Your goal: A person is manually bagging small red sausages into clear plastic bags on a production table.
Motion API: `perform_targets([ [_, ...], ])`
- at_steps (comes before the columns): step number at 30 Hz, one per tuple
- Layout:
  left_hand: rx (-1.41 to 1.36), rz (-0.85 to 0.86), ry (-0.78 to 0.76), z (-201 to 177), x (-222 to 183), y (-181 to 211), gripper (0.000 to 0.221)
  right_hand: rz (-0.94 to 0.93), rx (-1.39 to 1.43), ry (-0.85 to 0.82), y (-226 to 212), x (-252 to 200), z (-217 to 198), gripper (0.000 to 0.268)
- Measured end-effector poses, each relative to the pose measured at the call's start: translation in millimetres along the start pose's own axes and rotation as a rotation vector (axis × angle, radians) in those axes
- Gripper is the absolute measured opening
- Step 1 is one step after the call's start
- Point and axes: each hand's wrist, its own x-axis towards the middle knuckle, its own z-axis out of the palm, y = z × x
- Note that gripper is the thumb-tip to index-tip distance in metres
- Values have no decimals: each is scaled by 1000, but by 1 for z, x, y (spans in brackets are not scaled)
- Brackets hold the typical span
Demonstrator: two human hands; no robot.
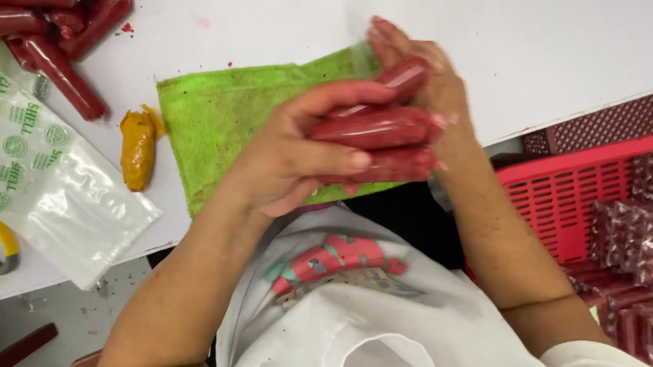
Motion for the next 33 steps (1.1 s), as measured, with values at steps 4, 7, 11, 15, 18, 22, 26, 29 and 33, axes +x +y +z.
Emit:
perform_targets([
  [4,-24,-247,317,-10,27,15,52,584,772,204,-25,35,-10,26],
  [7,119,-92,473,-13,28,26,52,99,216,-77,-23,41,-25,63],
  [11,830,258,582,-32,14,5,52,-40,87,-168,-22,54,-9,82],
  [15,565,436,702,-48,10,-5,51,-189,-126,-250,-48,59,18,89],
  [18,1042,530,795,-60,1,-14,59,-245,-210,-239,-69,60,37,87],
  [22,701,500,825,-47,-16,13,43,-251,-41,-243,-74,50,61,90],
  [26,1196,443,912,-41,-30,14,16,-250,-148,-169,-87,30,99,91],
  [29,1090,-2,748,-30,-46,45,61,-218,17,-246,-94,39,101,98],
  [33,91,28,340,-60,-67,49,95,-202,34,-263,-99,47,111,95],
])
